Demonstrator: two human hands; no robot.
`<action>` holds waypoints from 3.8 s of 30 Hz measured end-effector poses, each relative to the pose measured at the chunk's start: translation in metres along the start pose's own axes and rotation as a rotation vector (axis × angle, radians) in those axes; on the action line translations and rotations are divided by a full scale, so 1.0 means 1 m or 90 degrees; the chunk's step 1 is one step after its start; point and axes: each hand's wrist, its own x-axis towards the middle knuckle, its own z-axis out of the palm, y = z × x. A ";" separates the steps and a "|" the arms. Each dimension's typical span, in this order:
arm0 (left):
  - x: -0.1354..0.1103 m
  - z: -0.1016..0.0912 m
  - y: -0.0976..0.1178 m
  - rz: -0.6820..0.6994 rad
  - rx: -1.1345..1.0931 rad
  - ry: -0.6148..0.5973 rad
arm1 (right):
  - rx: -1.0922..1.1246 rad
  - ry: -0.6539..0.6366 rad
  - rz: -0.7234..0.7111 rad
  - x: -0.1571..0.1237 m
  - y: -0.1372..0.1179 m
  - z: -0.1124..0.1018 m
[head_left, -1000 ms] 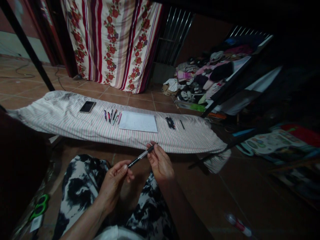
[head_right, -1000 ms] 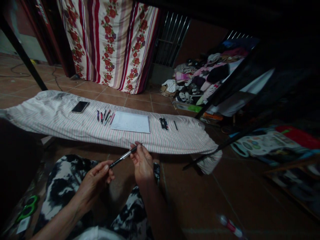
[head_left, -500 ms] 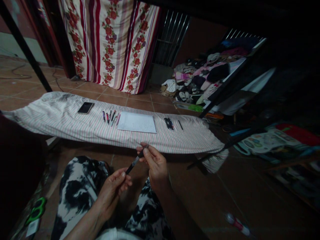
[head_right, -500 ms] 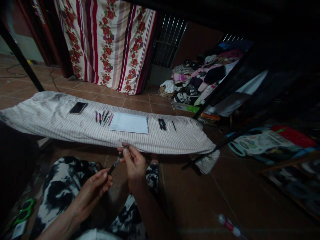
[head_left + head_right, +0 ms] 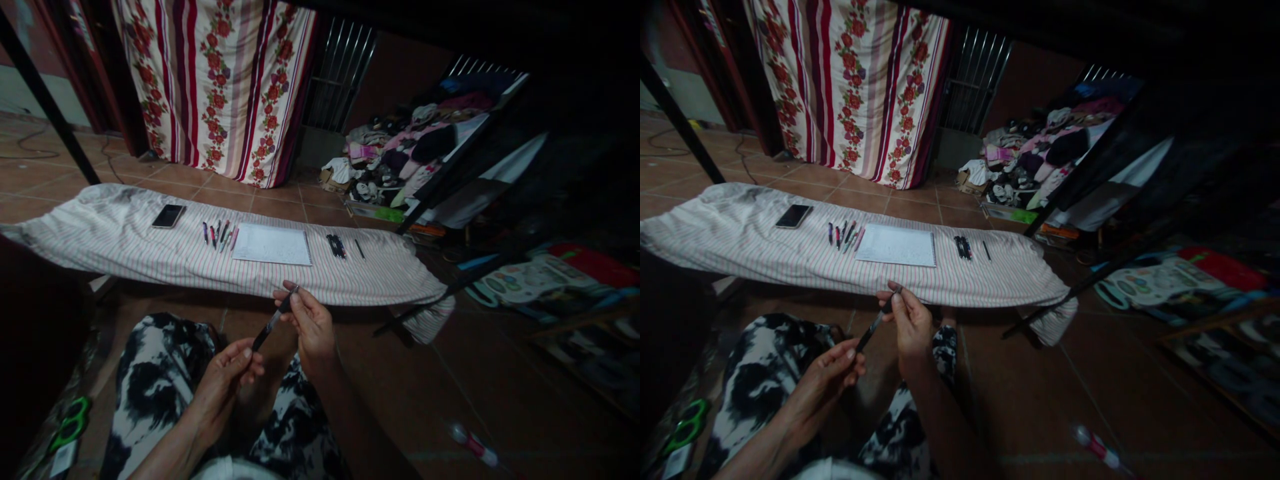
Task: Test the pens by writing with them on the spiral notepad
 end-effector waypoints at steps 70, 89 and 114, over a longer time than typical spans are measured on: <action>-0.014 0.020 0.008 -0.055 0.056 -0.131 | 0.093 -0.053 0.137 0.005 0.003 -0.002; -0.014 0.022 0.000 -0.013 0.104 -0.131 | 0.039 -0.007 0.101 0.001 0.013 -0.006; -0.011 0.020 -0.002 0.040 0.105 -0.102 | 0.008 -0.055 0.105 0.000 0.007 0.000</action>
